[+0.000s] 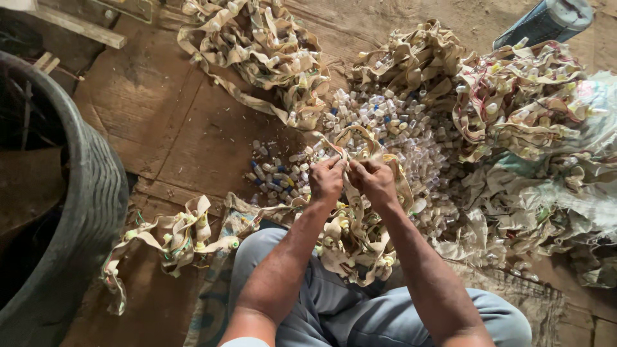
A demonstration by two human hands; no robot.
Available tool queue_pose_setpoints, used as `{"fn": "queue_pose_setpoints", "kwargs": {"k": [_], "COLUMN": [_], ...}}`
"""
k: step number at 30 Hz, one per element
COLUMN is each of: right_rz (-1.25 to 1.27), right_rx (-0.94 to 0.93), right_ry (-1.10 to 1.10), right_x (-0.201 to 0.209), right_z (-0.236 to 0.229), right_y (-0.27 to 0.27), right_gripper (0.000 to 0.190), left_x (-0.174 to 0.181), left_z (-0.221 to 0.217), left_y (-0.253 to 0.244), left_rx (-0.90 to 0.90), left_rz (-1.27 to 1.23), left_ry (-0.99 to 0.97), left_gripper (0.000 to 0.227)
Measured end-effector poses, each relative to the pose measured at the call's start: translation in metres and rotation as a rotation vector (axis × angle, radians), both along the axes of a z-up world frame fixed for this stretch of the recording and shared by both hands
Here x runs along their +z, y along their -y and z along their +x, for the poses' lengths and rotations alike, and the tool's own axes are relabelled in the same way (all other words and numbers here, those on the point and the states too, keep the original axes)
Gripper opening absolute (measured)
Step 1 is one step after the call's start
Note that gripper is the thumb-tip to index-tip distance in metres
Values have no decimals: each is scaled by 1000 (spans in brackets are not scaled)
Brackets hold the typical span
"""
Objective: The person sits on the floor and uses pliers to cut and remove small light bulbs from a string of lights. The bulbs are dropped onto a pile on the floor as they are removed.
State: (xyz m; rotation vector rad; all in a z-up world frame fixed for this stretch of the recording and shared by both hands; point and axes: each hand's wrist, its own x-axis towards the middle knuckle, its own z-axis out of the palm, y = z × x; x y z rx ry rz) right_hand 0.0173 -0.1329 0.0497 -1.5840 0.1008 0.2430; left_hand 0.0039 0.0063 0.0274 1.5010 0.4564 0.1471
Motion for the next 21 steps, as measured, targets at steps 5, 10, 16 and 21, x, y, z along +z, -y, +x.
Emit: {"fn": "queue_pose_setpoints", "kwargs": {"k": [5,10,16,21], "right_rz": [-299,53,-584,-928], "right_rx": [-160,-474,347,462], "right_ry": [538,96,54,703], "right_x": [16,33,20,31], "right_z": [13,20,-60,-114], "right_y": [21,57,51,47], "right_gripper": [17,31,60,80], "left_x": [1,11,26,28], "left_z": [0,8,7,18], "left_y": [-1,-3,-21,-71], "left_rx": [15,7,40,114], "left_rz": [-139,-597,-987,-1237], "left_ry": [-51,-119,-97,240], "left_gripper": [30,28,21,30]}}
